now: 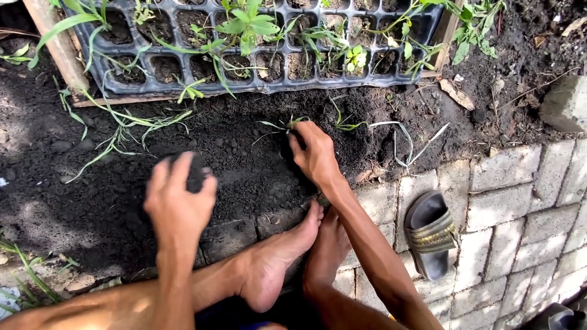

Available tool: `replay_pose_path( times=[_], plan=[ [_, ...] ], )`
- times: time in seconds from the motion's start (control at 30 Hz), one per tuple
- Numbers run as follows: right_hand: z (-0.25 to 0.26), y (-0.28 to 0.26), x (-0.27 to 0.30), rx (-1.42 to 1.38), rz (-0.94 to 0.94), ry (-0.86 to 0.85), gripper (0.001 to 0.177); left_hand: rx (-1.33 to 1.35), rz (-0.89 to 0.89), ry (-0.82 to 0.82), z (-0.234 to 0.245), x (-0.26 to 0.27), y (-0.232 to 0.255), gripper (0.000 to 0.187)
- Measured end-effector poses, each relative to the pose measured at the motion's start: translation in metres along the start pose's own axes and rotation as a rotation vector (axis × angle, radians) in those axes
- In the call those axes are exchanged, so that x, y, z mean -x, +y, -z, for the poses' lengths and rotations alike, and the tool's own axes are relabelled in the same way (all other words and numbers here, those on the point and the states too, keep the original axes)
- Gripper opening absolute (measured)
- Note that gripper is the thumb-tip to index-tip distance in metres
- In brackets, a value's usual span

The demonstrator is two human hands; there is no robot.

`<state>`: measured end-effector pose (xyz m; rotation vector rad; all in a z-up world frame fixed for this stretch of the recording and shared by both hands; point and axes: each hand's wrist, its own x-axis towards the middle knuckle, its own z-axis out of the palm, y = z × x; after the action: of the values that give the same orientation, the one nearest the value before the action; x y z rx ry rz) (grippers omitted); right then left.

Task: Transplanting small seedlings from a plastic nursery tray into a row in the soil by hand.

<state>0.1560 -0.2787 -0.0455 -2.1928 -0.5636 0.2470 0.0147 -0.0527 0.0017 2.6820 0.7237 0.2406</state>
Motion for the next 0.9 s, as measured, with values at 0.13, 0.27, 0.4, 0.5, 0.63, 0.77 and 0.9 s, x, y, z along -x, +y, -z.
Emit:
replay_pose_path(
  times=[0.13, 0.27, 0.4, 0.5, 0.63, 0.77, 0.9],
  plan=[
    [0.007, -0.011, -0.003, -0.015, -0.124, -0.050, 0.019, 0.445, 0.077, -0.303, -0.037, -0.025, 0.073, 0.053],
    [0.016, -0.011, -0.001, -0.036, -0.214, -0.052, 0.020, 0.421, 0.124, -0.758, -0.033, -0.045, 0.107, 0.095],
    [0.019, -0.014, 0.000, -0.047, -0.189, -0.048, 0.022, 0.348, 0.343, -0.858, -0.035, -0.045, 0.096, 0.089],
    [0.023, -0.017, 0.002, -0.010, -0.173, -0.062, 0.026, 0.419, 0.265, -0.802, -0.056, -0.049, 0.094, 0.070],
    [0.028, -0.023, 0.010, 0.042, -0.182, -0.028, 0.032, 0.664, -0.088, -0.634, -0.071, -0.044, 0.102, 0.072],
    [0.032, -0.029, 0.014, 0.039, -0.197, -0.048, 0.034, 0.415, -0.148, -0.825, -0.065, -0.040, 0.101, 0.069],
    [0.035, -0.045, 0.006, 0.226, -0.142, -0.080, 0.031, 0.359, -0.173, -0.700, -0.077, -0.026, 0.095, 0.058]
  ],
)
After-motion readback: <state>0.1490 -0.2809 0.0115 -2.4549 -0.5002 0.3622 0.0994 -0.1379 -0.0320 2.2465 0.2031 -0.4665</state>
